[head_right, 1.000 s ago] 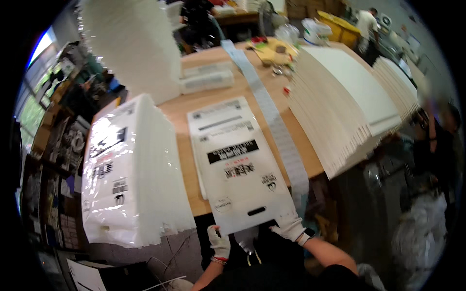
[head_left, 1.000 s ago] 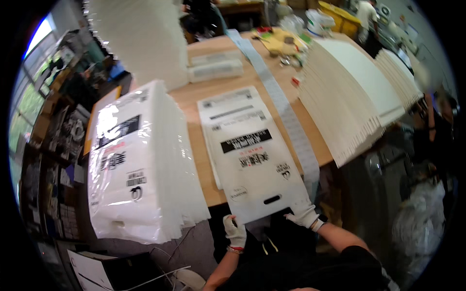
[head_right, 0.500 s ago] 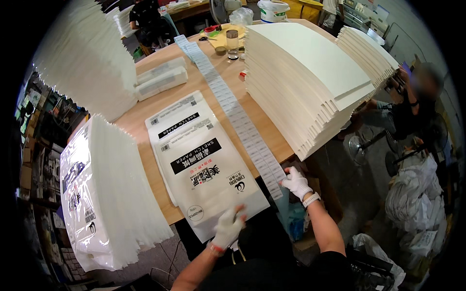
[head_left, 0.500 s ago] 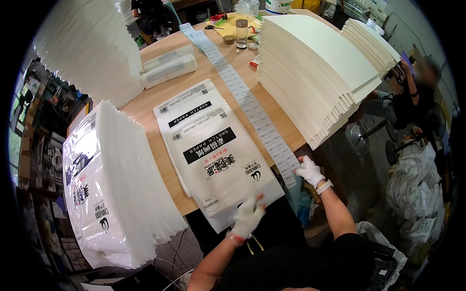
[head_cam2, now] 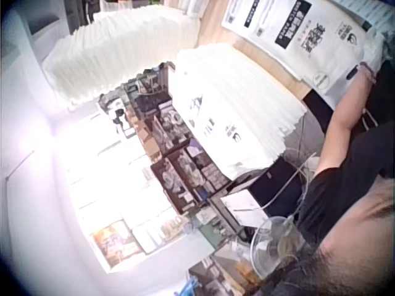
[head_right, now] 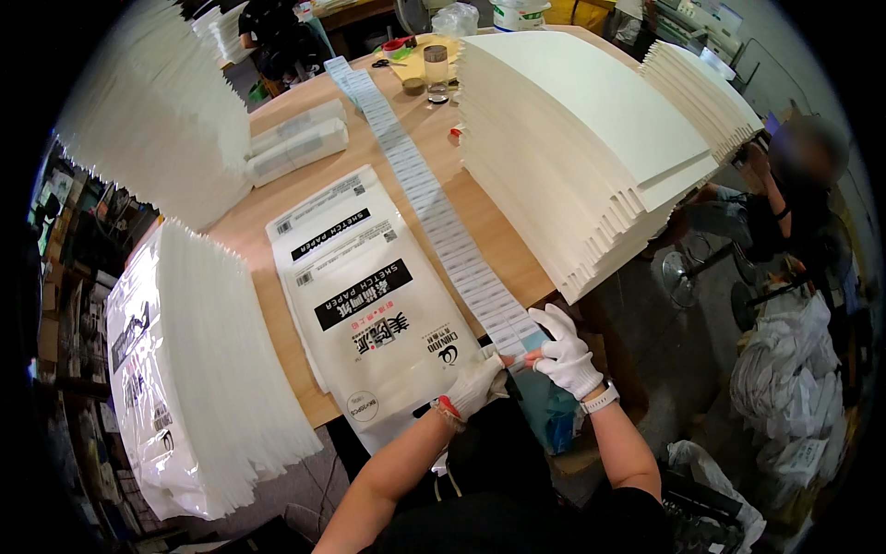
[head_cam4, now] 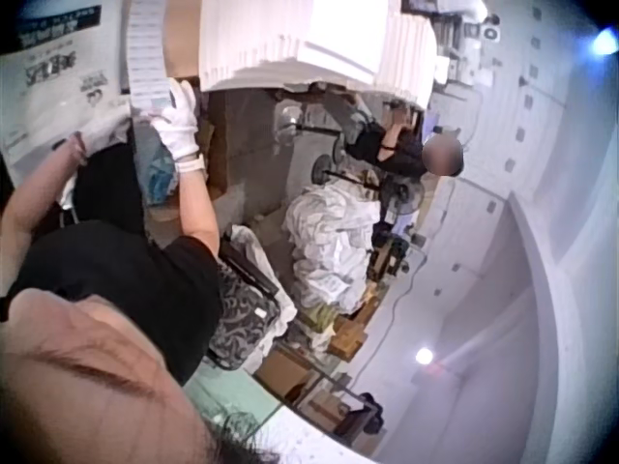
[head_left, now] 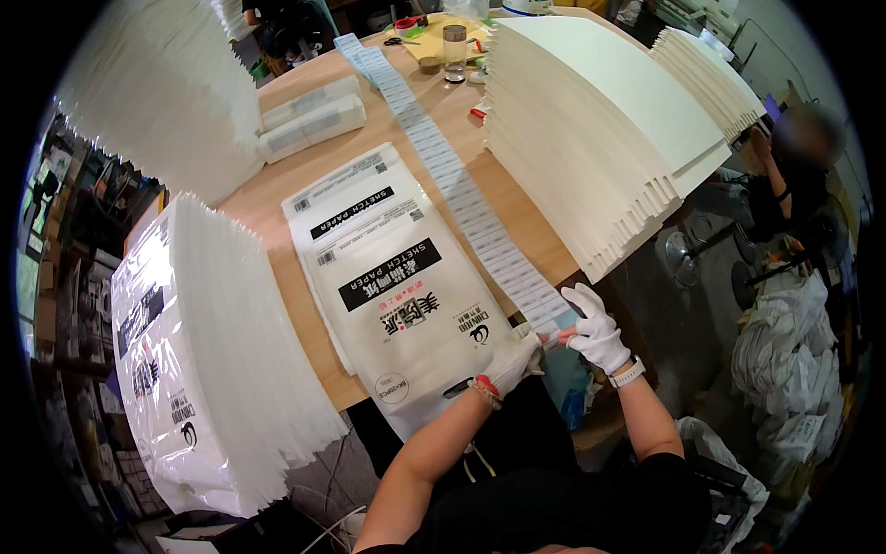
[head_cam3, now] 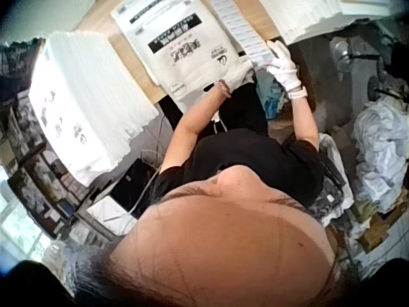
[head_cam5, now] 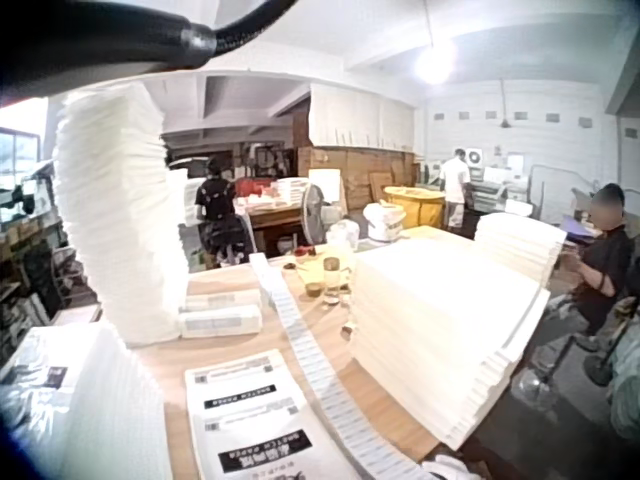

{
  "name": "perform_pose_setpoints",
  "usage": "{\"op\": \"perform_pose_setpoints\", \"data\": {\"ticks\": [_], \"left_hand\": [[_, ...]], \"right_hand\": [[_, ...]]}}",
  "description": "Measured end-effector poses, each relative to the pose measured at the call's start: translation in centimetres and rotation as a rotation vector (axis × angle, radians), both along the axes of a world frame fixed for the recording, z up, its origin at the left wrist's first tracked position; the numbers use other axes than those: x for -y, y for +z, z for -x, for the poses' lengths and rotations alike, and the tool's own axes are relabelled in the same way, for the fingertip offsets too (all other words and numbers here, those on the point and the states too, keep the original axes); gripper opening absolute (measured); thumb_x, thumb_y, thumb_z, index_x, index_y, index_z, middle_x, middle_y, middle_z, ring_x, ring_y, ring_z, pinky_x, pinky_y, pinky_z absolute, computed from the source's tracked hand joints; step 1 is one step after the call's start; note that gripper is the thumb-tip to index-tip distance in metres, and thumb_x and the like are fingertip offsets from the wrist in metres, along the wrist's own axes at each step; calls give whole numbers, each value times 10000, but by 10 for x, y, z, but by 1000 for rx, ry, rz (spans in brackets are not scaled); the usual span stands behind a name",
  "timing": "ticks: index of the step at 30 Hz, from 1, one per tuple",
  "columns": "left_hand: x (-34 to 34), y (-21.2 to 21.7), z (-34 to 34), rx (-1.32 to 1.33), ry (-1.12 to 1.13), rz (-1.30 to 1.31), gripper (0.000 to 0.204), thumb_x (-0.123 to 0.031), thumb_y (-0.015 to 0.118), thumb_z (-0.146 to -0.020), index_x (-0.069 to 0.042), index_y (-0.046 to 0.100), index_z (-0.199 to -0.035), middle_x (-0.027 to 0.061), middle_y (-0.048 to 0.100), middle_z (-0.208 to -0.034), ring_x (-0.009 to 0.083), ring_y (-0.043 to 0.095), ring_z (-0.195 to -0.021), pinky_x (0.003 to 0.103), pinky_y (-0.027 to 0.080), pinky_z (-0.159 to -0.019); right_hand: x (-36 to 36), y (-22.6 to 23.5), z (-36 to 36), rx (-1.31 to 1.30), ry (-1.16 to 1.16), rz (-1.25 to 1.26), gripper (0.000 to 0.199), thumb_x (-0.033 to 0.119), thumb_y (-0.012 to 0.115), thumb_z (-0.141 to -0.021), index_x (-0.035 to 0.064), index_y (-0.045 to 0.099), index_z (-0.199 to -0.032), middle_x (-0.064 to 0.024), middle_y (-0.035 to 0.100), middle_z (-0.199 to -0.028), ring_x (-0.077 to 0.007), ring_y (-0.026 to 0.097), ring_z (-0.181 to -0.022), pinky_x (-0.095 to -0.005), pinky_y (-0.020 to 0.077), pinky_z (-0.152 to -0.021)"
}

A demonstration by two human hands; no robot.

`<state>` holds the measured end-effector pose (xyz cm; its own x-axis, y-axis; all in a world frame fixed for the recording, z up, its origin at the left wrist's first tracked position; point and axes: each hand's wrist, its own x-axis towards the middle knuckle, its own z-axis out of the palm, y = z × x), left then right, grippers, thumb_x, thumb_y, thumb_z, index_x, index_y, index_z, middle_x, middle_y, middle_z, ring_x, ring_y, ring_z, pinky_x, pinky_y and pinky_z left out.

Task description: The person repeatedly picks up sheets of white paper from a stack on the table and places them into white plastic packaging bags. The person folds the top of the bag over the paper to seal it and then places the filled bag onto a growing stack of completed packages on the left side of the table.

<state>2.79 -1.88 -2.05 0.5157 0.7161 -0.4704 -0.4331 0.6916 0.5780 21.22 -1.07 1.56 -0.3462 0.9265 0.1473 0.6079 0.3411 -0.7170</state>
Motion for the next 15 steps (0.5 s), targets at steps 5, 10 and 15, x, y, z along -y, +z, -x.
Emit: {"op": "perform_pose_setpoints", "data": {"ticks": [5, 10, 15], "left_hand": [[0, 0, 3, -20, 19, 54, 122, -167, 533, -827, -80, 471, -885, -25, 437, -575, 87, 397, -418, 243, 399, -403], [33, -44, 33, -803, 104, -718, 397, -199, 566, -832, 26, 454, -1138, 127, 591, -924, 197, 588, -705, 336, 478, -622], [102, -9, 122, -1035, 410, -653, 347, -125, 602, -821, 15, 500, -1122, 138, 583, -958, 195, 600, -777, 302, 486, -679]], "right_hand": [[20, 32, 18, 74, -2, -336, 113, -19, 644, -601, 11, 643, -709, -97, 576, -1130, -320, 446, -1163, -375, 378, -967], [-33, 38, 118, -313, -45, 21, 75, -28, 587, -733, 13, 623, -784, -69, 613, -770, -185, 587, -701, -264, 449, -646], [-126, -30, 267, -377, 107, 344, 183, 219, 582, -809, 70, 655, -886, -57, 611, -699, -115, 554, -648, -260, 442, -613]]}}
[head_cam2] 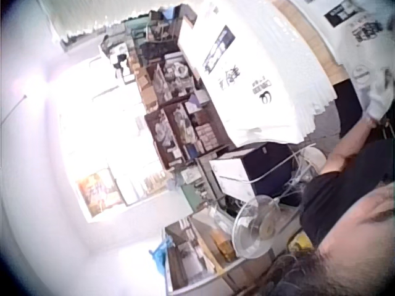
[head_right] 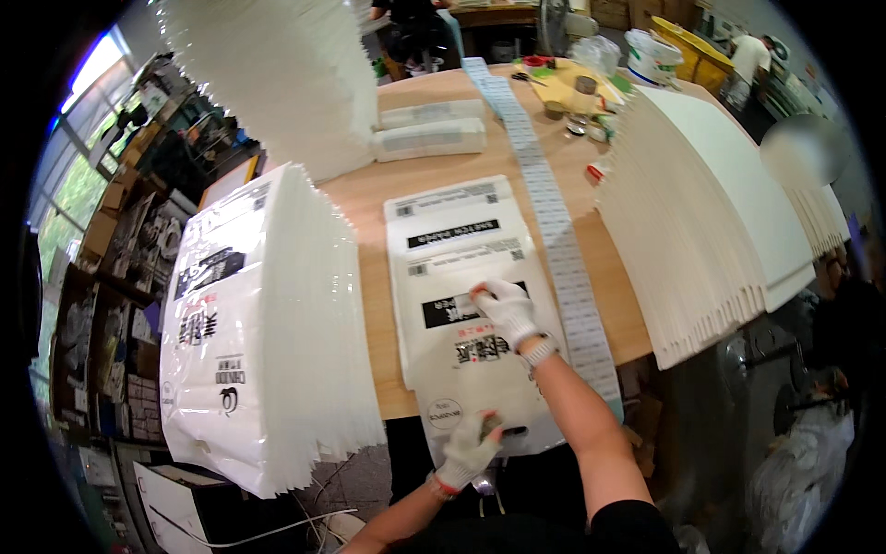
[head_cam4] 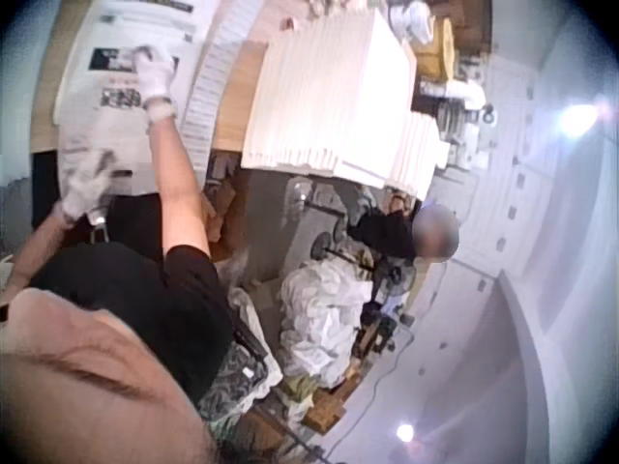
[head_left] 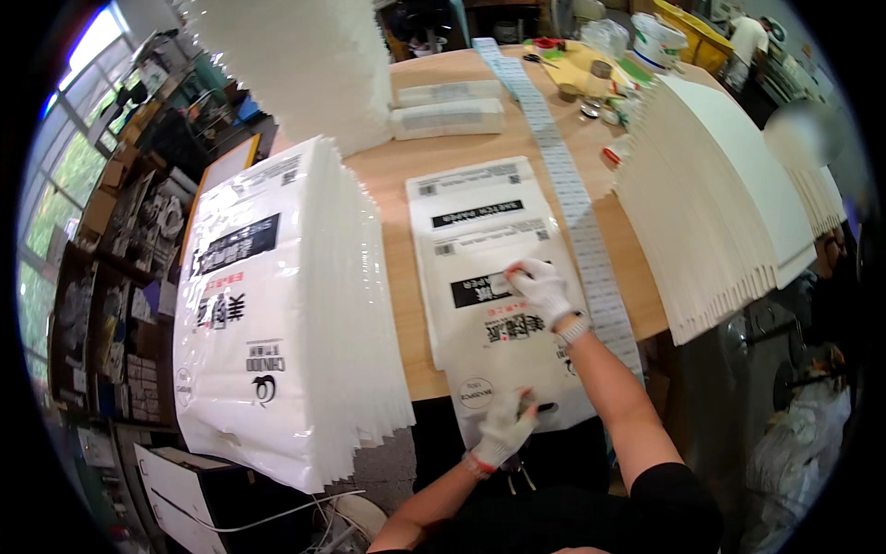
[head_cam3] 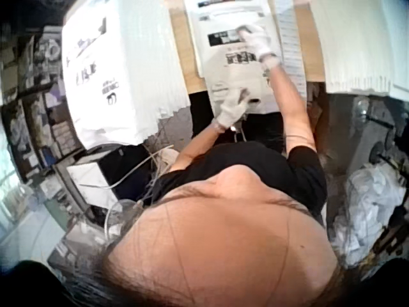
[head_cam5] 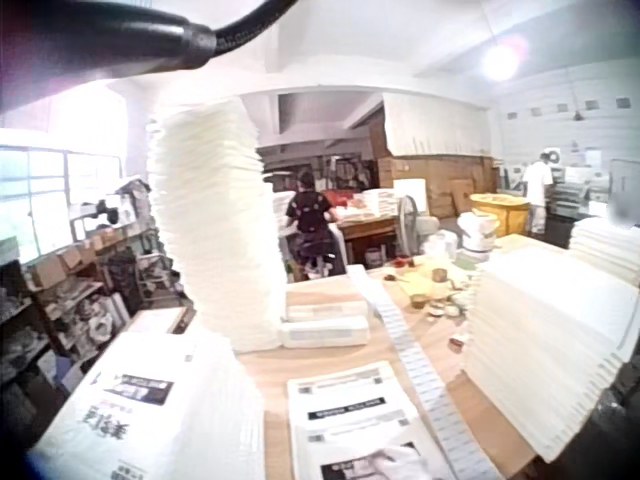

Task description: The person repeatedly picks up sheets of white paper from a stack on the table and places them into white plastic packaging bags. The person folds the top of the bag over the paper to seal it and then places the filled bag onto a growing stack of completed packages on the left side of the table.

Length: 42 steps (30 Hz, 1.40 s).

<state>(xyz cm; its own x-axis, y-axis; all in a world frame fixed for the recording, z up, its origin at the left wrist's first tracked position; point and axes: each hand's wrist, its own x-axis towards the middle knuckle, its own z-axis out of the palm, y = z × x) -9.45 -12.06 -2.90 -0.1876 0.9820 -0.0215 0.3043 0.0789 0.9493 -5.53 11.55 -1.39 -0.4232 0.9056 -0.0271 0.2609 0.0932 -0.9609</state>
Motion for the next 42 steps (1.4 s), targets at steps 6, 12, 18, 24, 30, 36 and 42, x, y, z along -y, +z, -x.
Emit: {"op": "perform_pose_setpoints", "data": {"ticks": [6, 12, 18, 24, 30, 36, 42], "left_hand": [[90, -19, 60, -108, 475, -13, 266, -65, 625, -781, 5, 514, -1012, 121, 536, -891, 205, 570, -706, 307, 485, -632], [114, -47, 71, -140, 619, 186, 252, -32, 615, -751, -6, 516, -981, 121, 544, -899, 215, 568, -726, 324, 476, -676], [101, -51, 72, -81, 595, 211, 269, -37, 620, -746, -7, 517, -992, 117, 559, -906, 213, 577, -749, 328, 475, -688], [95, -54, 69, 71, 626, 279, 290, -102, 651, -764, -1, 511, -997, 118, 573, -907, 195, 578, -745, 325, 474, -688], [90, -69, 57, 401, 385, 477, 253, -235, 603, -851, 4, 520, -839, 77, 540, -732, 122, 472, -670, 284, 402, -579], [65, 0, 65, 178, 194, -68, 177, -166, 521, -890, 4, 546, -850, 88, 513, -678, 158, 469, -602, 294, 398, -555], [17, 91, 86, 85, 23, -329, 189, -158, 504, -874, 11, 523, -958, 126, 542, -760, 277, 553, -665, 333, 443, -602]], "right_hand": [[-46, -27, 126, 393, 32, -6, 223, 314, 528, -785, 162, 665, -873, -129, 634, -806, -308, 599, -764, -381, 475, -685], [-52, -25, 142, 540, -8, -113, 222, 288, 507, -796, 149, 662, -875, -140, 629, -858, -318, 597, -792, -385, 475, -688], [-53, -25, 147, 638, -30, -170, 220, 295, 508, -805, 153, 662, -873, -135, 631, -865, -323, 599, -801, -390, 476, -689], [-56, -35, 147, 636, 19, -211, 230, 319, 516, -810, 151, 660, -871, -134, 635, -878, -324, 601, -815, -390, 480, -697], [-44, -28, 163, 843, 64, -136, 292, 298, 576, -767, 159, 607, -1021, -118, 643, -947, -331, 603, -900, -378, 485, -756], [-65, -49, 96, 532, -125, -172, 423, 298, 576, -762, 38, 510, -1090, -201, 590, -1035, -363, 551, -987, -407, 441, -822], [75, 30, -80, 808, -114, -172, 353, 284, 507, -837, 21, 510, -1073, -230, 567, -1003, -410, 528, -955, -451, 424, -821]]}}
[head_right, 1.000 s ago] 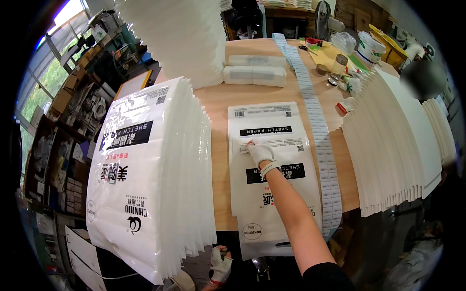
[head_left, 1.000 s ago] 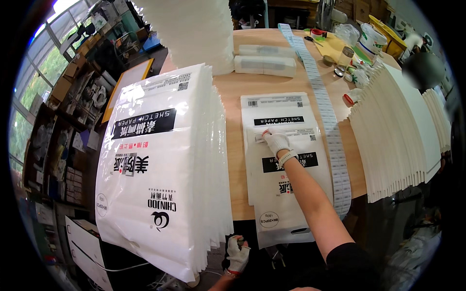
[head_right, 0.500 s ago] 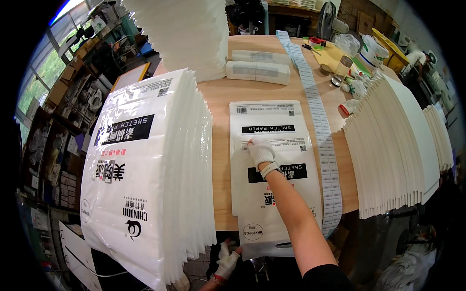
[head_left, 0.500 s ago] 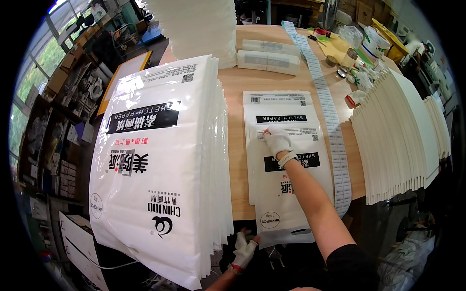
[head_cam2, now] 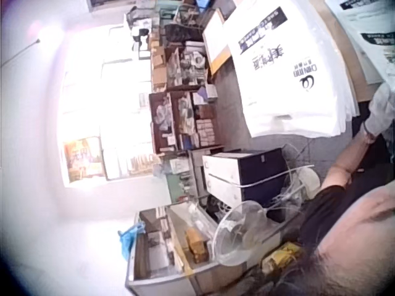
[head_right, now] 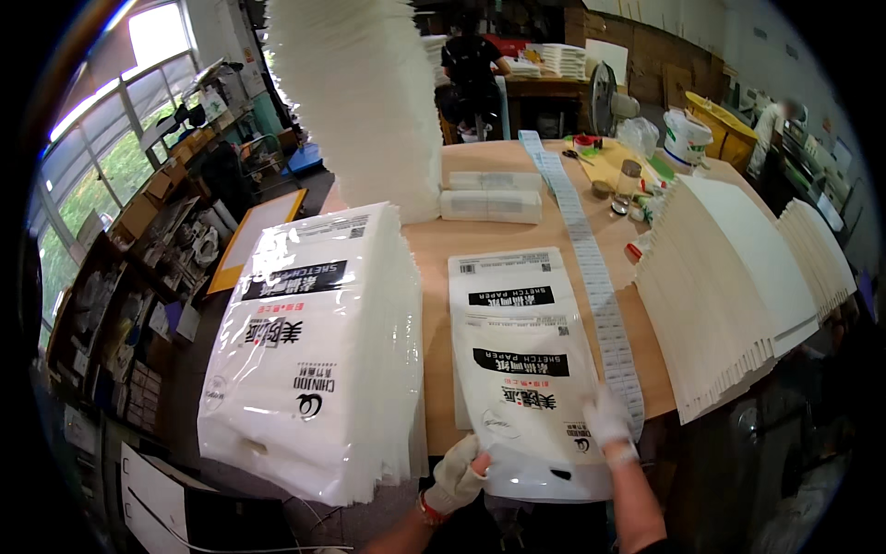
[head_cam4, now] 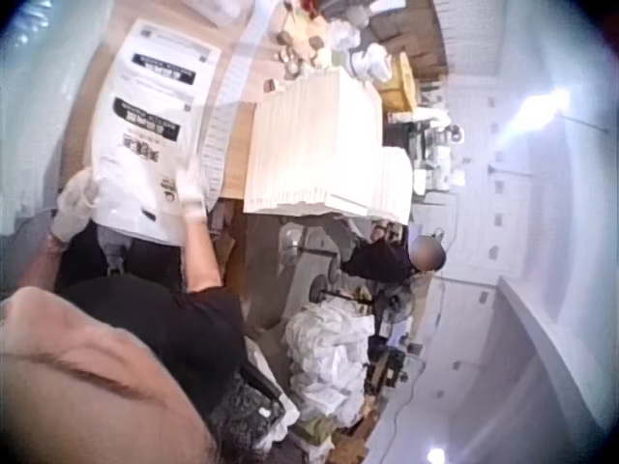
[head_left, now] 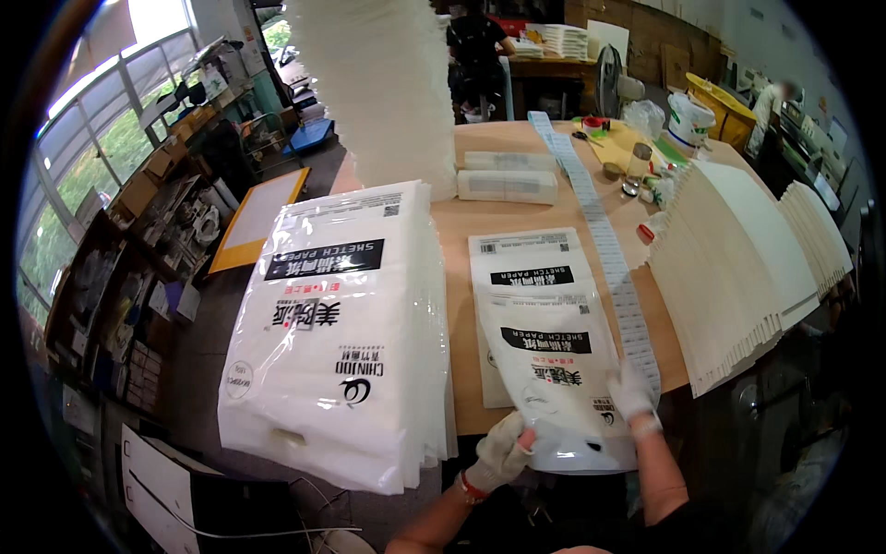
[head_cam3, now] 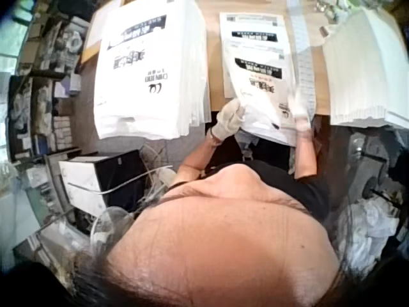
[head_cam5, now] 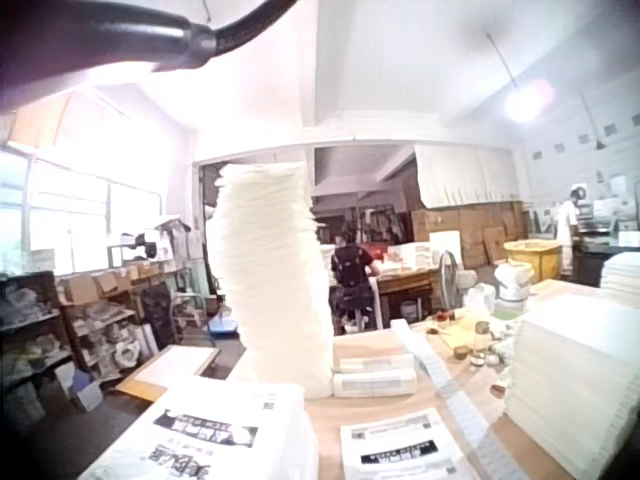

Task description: The person repeatedly picks up sheets of white paper from a stack on the table and places them into white plastic packaging bags. The person folds the top of the bag over the paper to seal it and then places the filled bag onto a growing stack of completed packages on the left side of the table.

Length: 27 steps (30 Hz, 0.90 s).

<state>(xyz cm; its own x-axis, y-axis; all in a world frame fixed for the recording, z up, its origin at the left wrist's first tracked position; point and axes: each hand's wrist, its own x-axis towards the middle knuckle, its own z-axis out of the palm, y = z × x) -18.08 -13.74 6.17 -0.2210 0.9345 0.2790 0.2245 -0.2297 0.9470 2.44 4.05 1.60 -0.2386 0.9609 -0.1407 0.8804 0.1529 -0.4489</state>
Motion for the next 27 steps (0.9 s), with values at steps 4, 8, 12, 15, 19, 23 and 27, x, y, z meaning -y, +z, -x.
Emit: {"op": "perform_pose_setpoints", "data": {"ticks": [4, 8, 12, 15, 19, 23, 27], "left_hand": [[-1, 64, -8, -294, -219, -181, 221, -136, 542, -826, 0, 530, -1000, 139, 553, -786, 334, 554, -669, 354, 450, -590], [88, 72, 31, -294, -127, -145, 261, -190, 510, -875, 1, 535, -1051, 130, 576, -974, 246, 574, -849, 343, 476, -732], [118, 128, 83, 334, 723, -433, 426, -325, 379, -938, 18, 444, -1183, 148, 533, -1096, 207, 540, -971, 350, 463, -830], [160, 139, 176, -265, 1037, -372, 392, -355, 415, -923, -12, 489, -1098, 111, 547, -1024, 197, 561, -891, 310, 475, -771], [181, 114, 260, 597, 724, -258, 335, -320, 474, -882, -40, 517, -1060, 80, 553, -1014, 205, 545, -942, 323, 460, -807], [172, 68, 265, 653, 885, -218, 333, -277, 497, -873, -35, 529, -1100, 89, 561, -1066, 217, 537, -983, 352, 448, -832], [181, -11, 223, 657, 1210, -273, 334, -294, 470, -864, -8, 541, -1022, 95, 570, -937, 225, 569, -846, 342, 487, -724]], "right_hand": [[91, -33, -45, -1179, -275, 533, 429, -26, 468, -858, 20, 408, -1280, -117, 540, -1120, -176, 551, -964, -266, 470, -787], [96, 17, 29, -1090, -92, 210, 272, 49, 514, -876, -7, 544, -1141, -41, 597, -946, -89, 546, -845, -210, 447, -741], [84, 126, 119, -1355, 221, 239, 302, 68, 465, -880, -15, 553, -1157, -31, 619, -860, -74, 545, -710, -207, 453, -613], [81, 158, 196, -1206, 591, 270, 308, 116, 488, -875, -15, 569, -1142, -83, 650, -879, -85, 582, -747, -193, 464, -625], [90, 181, 228, -666, 833, 183, 293, 155, 499, -877, 12, 597, -1114, -98, 675, -878, -77, 608, -775, -194, 477, -659], [71, 152, 221, -1038, 794, 198, 249, 120, 519, -863, 22, 622, -1068, -53, 657, -781, -85, 575, -668, -227, 487, -684], [42, 124, 118, -1224, 628, 361, 182, 42, 493, -854, -39, 608, -970, -39, 592, -780, -111, 573, -708, -249, 497, -662]]}}
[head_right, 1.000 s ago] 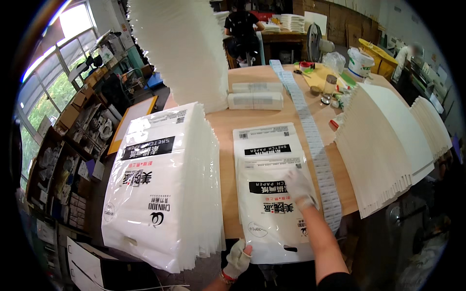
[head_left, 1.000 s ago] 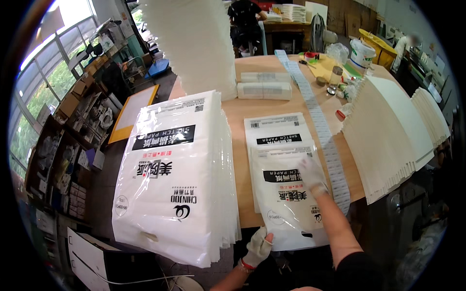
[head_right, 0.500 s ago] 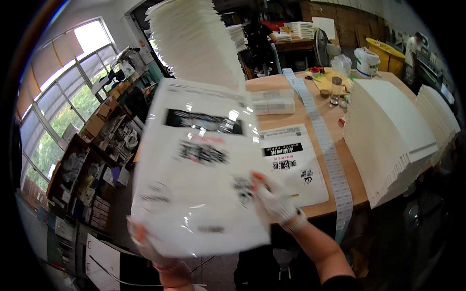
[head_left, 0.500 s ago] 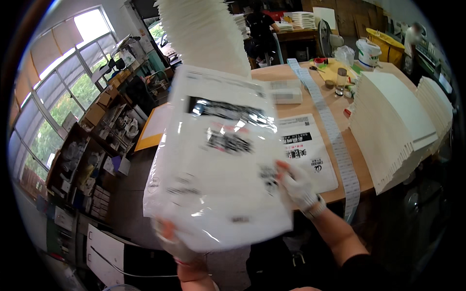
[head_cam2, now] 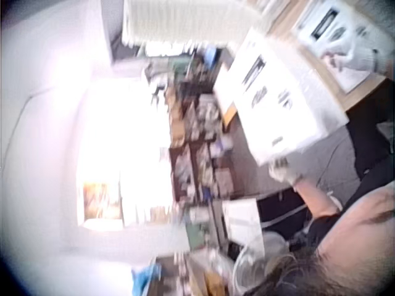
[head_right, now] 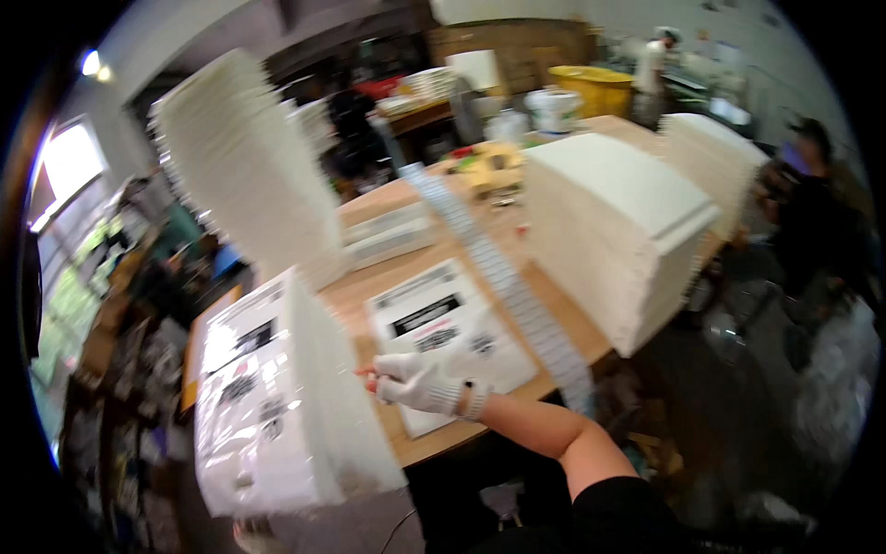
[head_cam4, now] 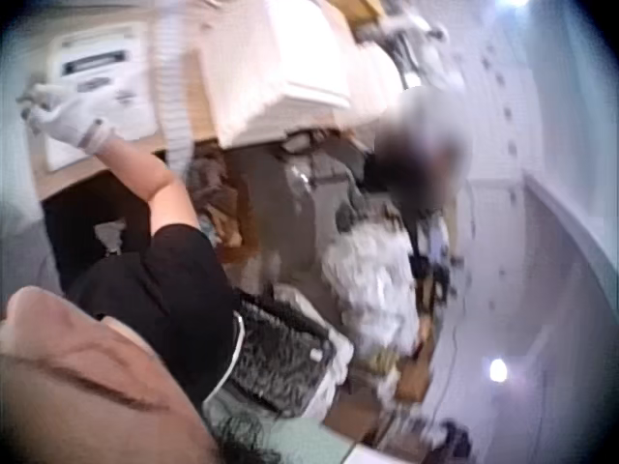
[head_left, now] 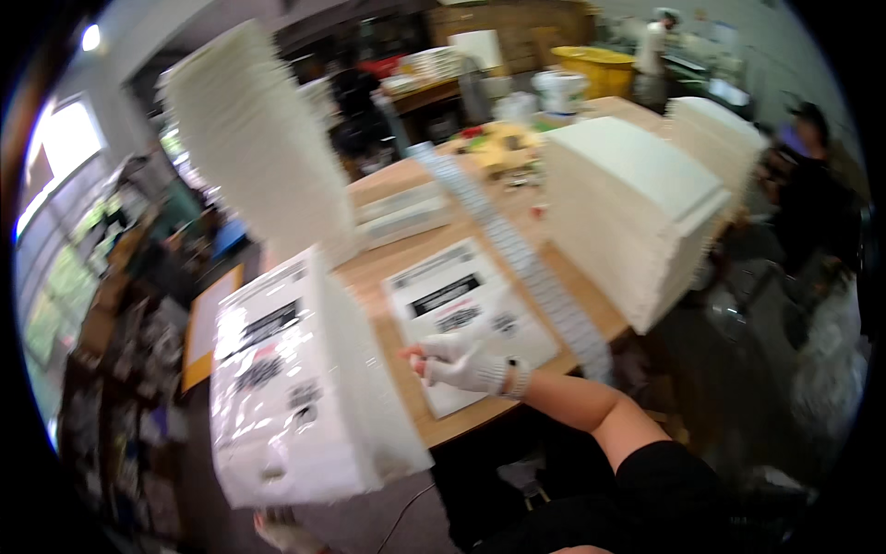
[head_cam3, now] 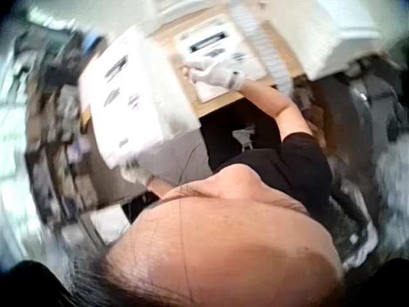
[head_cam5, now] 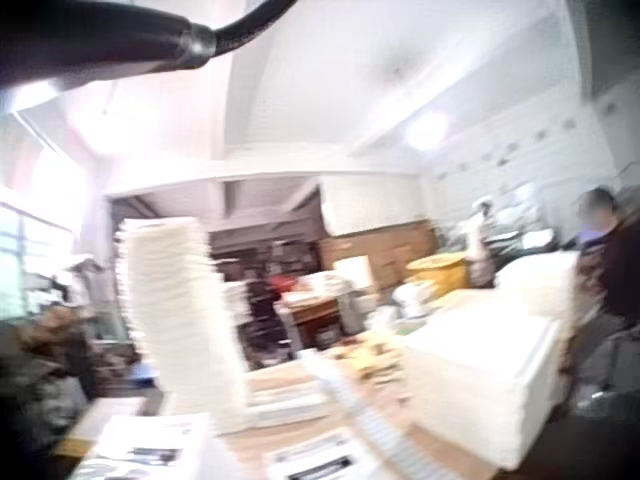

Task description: The person repeatedly picks up sheets of white paper from a stack on the table and places them into white plastic packaging bags. The person folds the top of the bag over the paper to seal it and then places the filled bag onto a growing stack of completed packages on the left side of the table.

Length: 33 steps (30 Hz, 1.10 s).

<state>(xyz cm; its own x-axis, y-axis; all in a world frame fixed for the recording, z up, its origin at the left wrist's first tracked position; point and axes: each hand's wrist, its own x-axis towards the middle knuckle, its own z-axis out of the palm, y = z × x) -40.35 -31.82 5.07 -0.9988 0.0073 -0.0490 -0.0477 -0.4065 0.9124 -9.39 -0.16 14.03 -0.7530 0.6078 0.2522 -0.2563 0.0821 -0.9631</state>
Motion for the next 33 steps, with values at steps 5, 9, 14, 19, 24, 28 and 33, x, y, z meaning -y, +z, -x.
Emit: {"op": "perform_pose_setpoints", "data": {"ticks": [5, 9, 14, 19, 24, 28, 33], "left_hand": [[-17, -108, -121, 78, -179, 343, 249, -209, 477, -850, -19, 516, -1005, 71, 531, -806, 173, 528, -675, 299, 479, -581], [-57, -108, -210, 184, -845, 485, 221, -154, 482, -831, -31, 497, -1014, 46, 500, -736, 133, 476, -575, 272, 456, -513], [-120, -138, -244, -184, -1311, 534, 156, -125, 571, -836, -15, 521, -933, 75, 554, -794, 152, 557, -633, 283, 473, -538], [-241, 30, -343, -571, -1788, 221, 203, -187, 570, -878, -2, 548, -956, 57, 591, -794, 103, 552, -675, 244, 462, -601], [-321, 118, -425, 811, -2094, -294, 319, -217, 538, -892, -8, 476, -1125, 137, 552, -1080, 213, 561, -934, 332, 469, -838], [-295, 136, -406, 451, -2024, -49, 357, -121, 566, -829, -6, 447, -1145, 138, 513, -1121, 223, 543, -994, 364, 469, -867], [-265, 133, -360, -442, -2054, 207, 640, -105, 583, -768, 1, 286, -1325, 134, 498, -1152, 236, 501, -1061, 357, 429, -911]], "right_hand": [[-51, 56, -226, 417, -879, -1293, 97, 46, 595, -720, 26, 637, -805, -116, 619, -732, -249, 608, -668, -333, 504, -586], [-88, 110, -339, 1044, -1090, -1174, 448, 124, 637, -688, 13, 554, -1115, -174, 592, -1050, -300, 587, -927, -328, 474, -819], [-133, 92, -381, 1028, -982, -1261, 453, 207, 617, -736, 74, 525, -1160, -131, 616, -1021, -289, 600, -922, -348, 483, -780], [-127, 120, -374, 1011, -1102, -1496, 132, 203, 609, -759, 98, 584, -836, -70, 624, -734, -271, 610, -641, -347, 484, -551], [-19, 137, -294, 892, -739, -1748, 125, 177, 587, -742, 102, 548, -650, -69, 530, -595, -224, 532, -513, -352, 424, -448], [26, 148, -301, 751, -346, -1316, 62, 108, 640, -683, 57, 608, -697, -90, 626, -760, -270, 611, -887, -314, 498, -761], [18, 55, -395, 254, -614, 174, 261, 217, 467, -927, -26, 563, -928, -92, 627, -881, -169, 616, -788, -297, 517, -691]]}}
